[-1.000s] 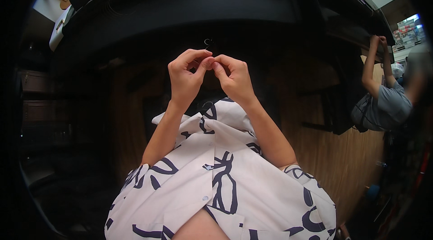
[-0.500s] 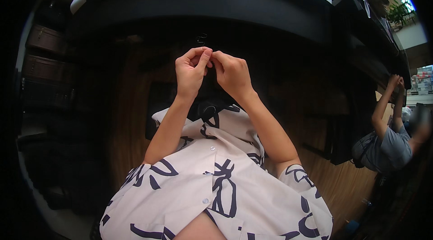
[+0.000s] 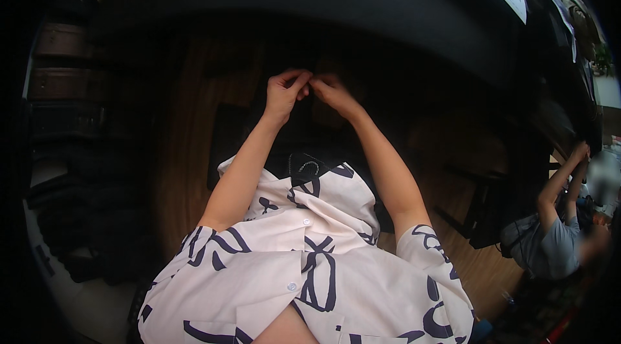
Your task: The person handles thin, flexible circular objects, likely hair ties or rubber bands, by hand. They pick up the items from a black surface, stretch and manipulate them, and place them back down. The person repeats this process with multiple items throughout the clip.
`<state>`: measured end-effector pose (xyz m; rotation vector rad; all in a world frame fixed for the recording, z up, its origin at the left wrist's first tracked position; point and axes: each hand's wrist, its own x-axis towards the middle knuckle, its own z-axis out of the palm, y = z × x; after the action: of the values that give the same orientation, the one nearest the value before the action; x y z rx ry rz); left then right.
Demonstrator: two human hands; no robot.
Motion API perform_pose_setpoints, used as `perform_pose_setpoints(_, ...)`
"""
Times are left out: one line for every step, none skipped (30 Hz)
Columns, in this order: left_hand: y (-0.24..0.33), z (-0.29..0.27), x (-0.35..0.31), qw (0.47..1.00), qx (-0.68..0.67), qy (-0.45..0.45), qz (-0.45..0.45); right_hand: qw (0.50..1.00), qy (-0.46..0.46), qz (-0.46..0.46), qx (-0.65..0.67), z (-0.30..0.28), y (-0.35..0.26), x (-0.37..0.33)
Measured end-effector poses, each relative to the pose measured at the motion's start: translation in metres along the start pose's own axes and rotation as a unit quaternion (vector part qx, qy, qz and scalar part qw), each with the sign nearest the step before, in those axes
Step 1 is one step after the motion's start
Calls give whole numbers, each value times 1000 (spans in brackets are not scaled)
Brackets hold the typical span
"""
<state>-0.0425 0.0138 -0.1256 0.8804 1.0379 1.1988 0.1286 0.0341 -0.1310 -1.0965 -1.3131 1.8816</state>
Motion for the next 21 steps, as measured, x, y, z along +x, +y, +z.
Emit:
perform_pose_setpoints(1, -4, -1, 1000, -6, -2, -4, 1000, 2, 2, 16, 2, 4, 2)
perform_pose_setpoints(-1, -5, -1, 1000, -13, -2, -6, 1000, 12, -11, 13, 3, 13, 3)
perform_pose_setpoints(-3, -6, -1, 999, -34, 3, -1, 999, 21, -25, 11, 4, 23, 4)
perform_pose_setpoints(-5, -5, -1, 998, -56, 8, 3, 999, 31, -38, 9, 4, 32, 4)
perform_pose_setpoints(-3, -8, -2, 997, -75, 13, 7, 997, 55, -53, -25, 8, 34, 4)
perform_pose_setpoints(0, -12, -2, 997, -82, 12, 1, 993, 79, -67, -58, 12, 34, 3)
perform_pose_setpoints(3, -16, -3, 996, -90, 11, -6, 987, 103, -80, -92, 15, 36, 3)
perform_pose_setpoints(4, -18, -4, 995, -98, 8, -12, 987, 119, -72, -79, 14, 41, 2)
perform_pose_setpoints(3, -19, -5, 994, -105, 13, -11, 986, 135, -64, -67, 13, 47, 2)
perform_pose_setpoints(2, -20, -5, 993, -113, 19, -10, 985, 152, -55, -54, 13, 52, 1)
perform_pose_setpoints(3, -20, -6, 992, -122, 23, -9, 987, 147, -37, -49, 12, 50, 0)
perform_pose_setpoints(5, -21, -6, 992, -124, 27, -13, 989, 142, -18, -44, 9, 46, 1)
perform_pose_setpoints(7, -22, -6, 991, -126, 30, -17, 990, 137, 0, -38, 8, 44, 1)
perform_pose_setpoints(9, -21, -6, 991, -128, 34, -19, 989, 139, -4, -45, 6, 43, 1)
perform_pose_setpoints(10, -20, -5, 990, -135, 33, -19, 989, 140, -8, -51, 4, 43, 1)
perform_pose_setpoints(11, -19, -5, 989, -141, 32, -20, 988, 141, -11, -58, 2, 44, 1)
perform_pose_setpoints(12, -19, -5, 988, -147, 32, -20, 985, 154, -43, -63, 0, 47, 3)
perform_pose_setpoints(11, -20, -5, 987, -155, 30, -23, 981, 167, -74, -69, -2, 49, 5)
perform_pose_setpoints(11, -21, -5, 986, -162, 28, -26, 975, 180, -105, -74, -2, 52, 6)
perform_pose_setpoints(14, -25, -6, 985, -168, 27, -31, 976, 183, -90, -81, 3, 48, 6)
perform_pose_setpoints(14, -26, -6, 984, -175, 28, -37, 976, 185, -76, -90, 3, 40, 5)
